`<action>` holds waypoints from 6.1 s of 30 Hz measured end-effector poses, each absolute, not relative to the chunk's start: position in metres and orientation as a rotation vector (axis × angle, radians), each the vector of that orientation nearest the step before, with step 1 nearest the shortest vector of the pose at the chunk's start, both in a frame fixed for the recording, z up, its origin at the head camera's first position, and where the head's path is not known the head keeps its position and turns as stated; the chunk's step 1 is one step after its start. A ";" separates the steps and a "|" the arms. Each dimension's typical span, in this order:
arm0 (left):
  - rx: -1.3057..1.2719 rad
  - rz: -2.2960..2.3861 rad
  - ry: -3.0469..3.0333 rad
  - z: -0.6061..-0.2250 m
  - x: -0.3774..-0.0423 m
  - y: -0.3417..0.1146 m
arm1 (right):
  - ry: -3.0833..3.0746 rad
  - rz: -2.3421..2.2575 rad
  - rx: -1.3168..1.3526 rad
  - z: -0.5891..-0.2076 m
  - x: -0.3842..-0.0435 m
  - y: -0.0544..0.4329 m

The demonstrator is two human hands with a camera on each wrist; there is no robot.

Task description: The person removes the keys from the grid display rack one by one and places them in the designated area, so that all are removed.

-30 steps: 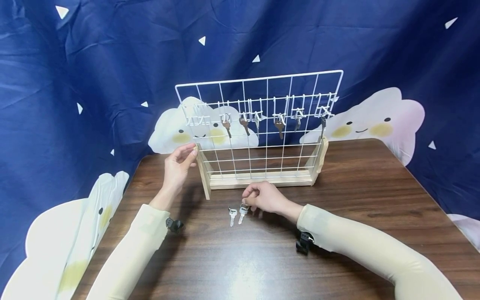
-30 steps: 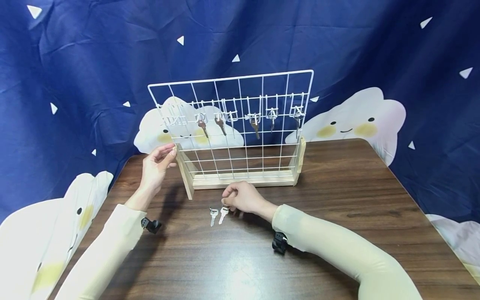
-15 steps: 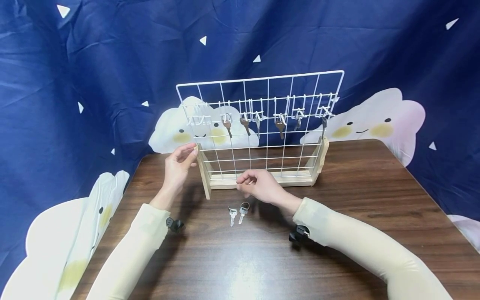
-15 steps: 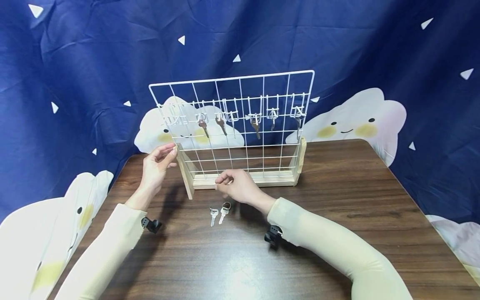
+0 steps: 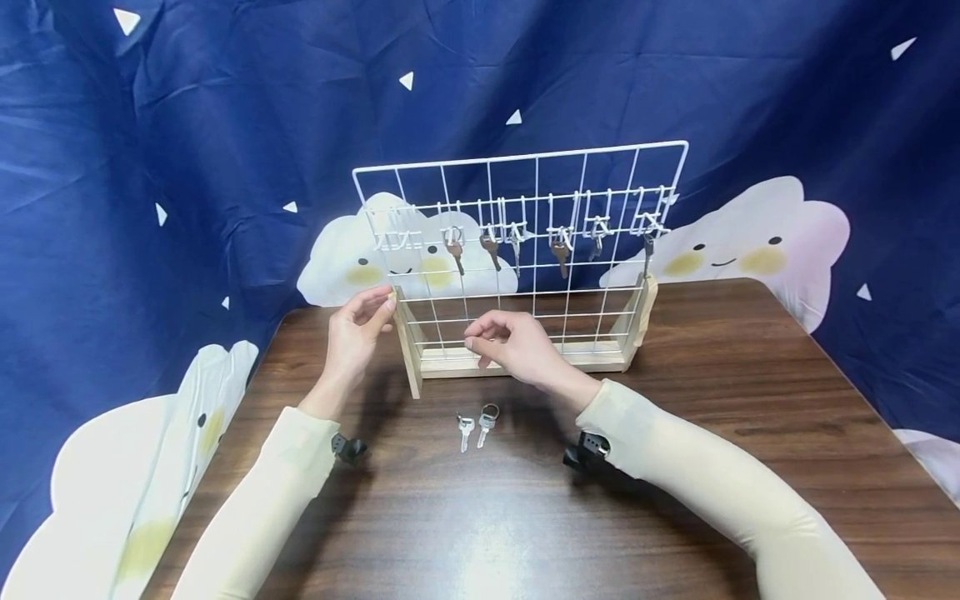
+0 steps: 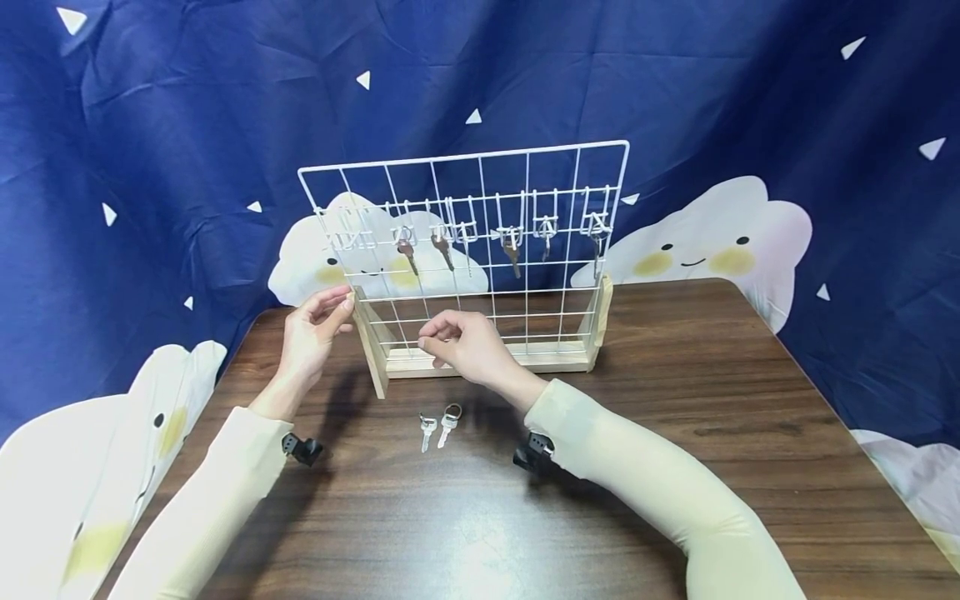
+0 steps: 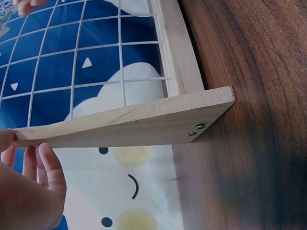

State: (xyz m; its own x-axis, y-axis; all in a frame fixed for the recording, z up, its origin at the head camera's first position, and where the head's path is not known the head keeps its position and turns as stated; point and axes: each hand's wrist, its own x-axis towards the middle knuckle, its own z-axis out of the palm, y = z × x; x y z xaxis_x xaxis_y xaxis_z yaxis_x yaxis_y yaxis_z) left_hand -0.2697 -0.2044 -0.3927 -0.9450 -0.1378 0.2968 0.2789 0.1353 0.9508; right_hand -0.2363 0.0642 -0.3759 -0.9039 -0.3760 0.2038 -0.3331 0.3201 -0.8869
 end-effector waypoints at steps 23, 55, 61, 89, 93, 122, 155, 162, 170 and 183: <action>-0.149 -1.924 -2.101 -0.392 -0.271 -0.205 | 2.363 -2.082 -0.611 -0.333 -0.243 0.055; -0.134 -1.926 -2.116 -0.394 -0.274 -0.206 | 2.473 -2.286 -0.568 -0.320 -0.261 0.040; -0.134 -1.926 -2.117 -0.394 -0.273 -0.205 | 2.440 -2.304 -0.571 -0.321 -0.262 0.035; -0.128 -1.895 -2.133 -0.393 -0.271 -0.206 | 2.493 -2.329 -0.487 -0.312 -0.266 0.023; -0.127 -1.905 -2.133 -0.393 -0.271 -0.205 | 2.480 -2.339 -0.505 -0.313 -0.266 0.024; -0.132 -1.921 -2.137 -0.395 -0.274 -0.208 | 2.381 -2.453 -0.674 -0.314 -0.242 0.034; -0.133 -1.901 -2.146 -0.392 -0.272 -0.207 | 2.310 -2.401 -0.601 -0.347 -0.230 0.053; -0.134 -1.892 -2.152 -0.393 -0.271 -0.207 | 2.384 -2.321 -0.561 -0.363 -0.229 0.063; -0.138 -1.896 -2.150 -0.393 -0.271 -0.207 | 2.405 -2.238 -0.513 -0.380 -0.225 0.074; -0.142 -1.898 -2.157 -0.392 -0.271 -0.207 | 2.472 -2.072 -0.475 -0.406 -0.221 0.088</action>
